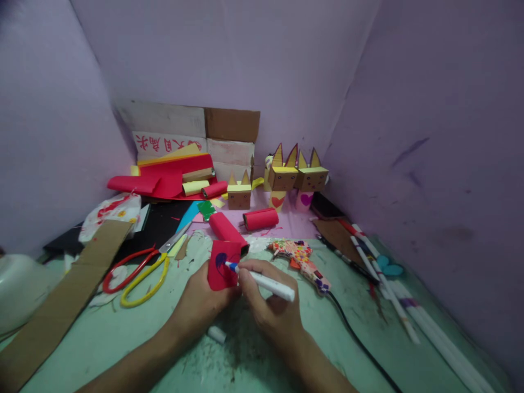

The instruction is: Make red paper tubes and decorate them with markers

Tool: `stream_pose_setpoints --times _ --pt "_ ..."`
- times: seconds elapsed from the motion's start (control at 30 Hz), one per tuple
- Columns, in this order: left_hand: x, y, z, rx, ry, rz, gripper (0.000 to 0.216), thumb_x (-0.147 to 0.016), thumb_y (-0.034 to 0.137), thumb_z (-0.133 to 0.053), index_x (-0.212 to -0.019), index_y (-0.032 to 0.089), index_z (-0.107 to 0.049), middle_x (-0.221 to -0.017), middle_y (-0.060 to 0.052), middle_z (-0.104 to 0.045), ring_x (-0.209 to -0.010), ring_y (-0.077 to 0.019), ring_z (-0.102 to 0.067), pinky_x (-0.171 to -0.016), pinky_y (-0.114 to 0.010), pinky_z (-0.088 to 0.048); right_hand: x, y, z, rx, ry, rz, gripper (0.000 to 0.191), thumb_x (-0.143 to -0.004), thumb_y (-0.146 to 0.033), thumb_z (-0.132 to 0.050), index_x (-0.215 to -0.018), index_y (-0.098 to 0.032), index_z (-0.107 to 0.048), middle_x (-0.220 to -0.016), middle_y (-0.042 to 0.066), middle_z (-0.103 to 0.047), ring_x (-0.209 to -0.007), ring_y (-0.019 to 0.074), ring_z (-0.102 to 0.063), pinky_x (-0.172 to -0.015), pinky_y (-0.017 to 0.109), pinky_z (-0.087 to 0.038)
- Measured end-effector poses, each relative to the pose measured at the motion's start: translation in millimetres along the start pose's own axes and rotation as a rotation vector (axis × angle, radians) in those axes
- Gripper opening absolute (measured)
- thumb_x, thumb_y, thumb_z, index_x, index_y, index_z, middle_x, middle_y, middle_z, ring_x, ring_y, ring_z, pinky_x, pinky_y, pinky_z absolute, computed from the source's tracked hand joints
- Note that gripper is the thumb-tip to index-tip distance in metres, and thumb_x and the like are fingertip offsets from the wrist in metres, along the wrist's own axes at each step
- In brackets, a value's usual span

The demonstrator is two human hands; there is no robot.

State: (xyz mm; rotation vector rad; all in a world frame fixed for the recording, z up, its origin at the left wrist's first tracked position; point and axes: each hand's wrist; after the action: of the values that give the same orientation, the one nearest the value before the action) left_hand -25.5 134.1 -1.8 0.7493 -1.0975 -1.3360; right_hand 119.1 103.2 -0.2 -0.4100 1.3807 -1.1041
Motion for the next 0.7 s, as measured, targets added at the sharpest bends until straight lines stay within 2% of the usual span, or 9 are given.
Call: stream_pose_setpoints --times 0.13,0.33,0.53,0.7 --pt "1.1 0.7 0.6 0.014 -0.001 0.002 0.039 -0.066 0.038 -0.076 -0.097 0.020 -0.061 -0.095 -0.007 -0.074 -0.089 -0.0272 -0.068 -0.075 -0.033 -0.051 -0.2 1.0 1.2 0.006 -0.066 0.026 0.012 -0.087 -0.022 -0.062 -0.084 -0.019 -0.074 -0.065 0.002 -0.073 -0.055 0.0159 -0.068 -0.052 0.024 -0.055" --pt "0.4 -1.7 0.0 0.005 -0.007 -0.012 0.038 -0.066 0.036 -0.075 -0.097 0.020 -0.061 -0.094 -0.007 -0.074 -0.088 -0.0271 -0.068 -0.075 -0.033 -0.051 -0.3 0.5 -2.2 -0.041 0.031 -0.015 0.010 -0.086 -0.022 -0.063 -0.086 -0.020 -0.073 -0.065 0.002 -0.073 -0.055 0.0162 -0.068 -0.052 0.024 -0.055" --pt "2.7 1.0 -0.5 0.011 -0.006 0.005 0.040 -0.065 0.040 -0.077 -0.096 0.020 -0.061 -0.095 -0.008 -0.074 -0.090 -0.0278 -0.068 -0.076 -0.033 -0.051 1.5 1.0 0.5 -0.005 -0.069 0.020 0.011 -0.087 -0.020 -0.063 -0.088 -0.019 -0.074 -0.068 0.002 -0.074 -0.057 0.0151 -0.069 -0.054 0.022 -0.055" --pt "1.8 1.6 -0.5 0.026 -0.016 0.009 0.041 -0.066 0.040 -0.077 -0.097 0.019 -0.061 -0.095 -0.008 -0.074 -0.088 -0.0267 -0.068 -0.075 -0.032 -0.051 0.9 -0.1 -0.8 0.006 -0.032 0.052 0.012 -0.087 -0.019 -0.062 -0.086 -0.018 -0.074 -0.069 0.003 -0.075 -0.056 0.0143 -0.068 -0.052 0.021 -0.054"
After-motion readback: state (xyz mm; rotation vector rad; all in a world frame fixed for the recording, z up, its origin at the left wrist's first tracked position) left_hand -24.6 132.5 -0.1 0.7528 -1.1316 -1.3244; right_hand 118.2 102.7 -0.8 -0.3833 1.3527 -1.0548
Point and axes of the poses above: each hand's wrist, its own x-axis away from the middle knuckle, its own z-axis out of the back of the hand, y = z × x
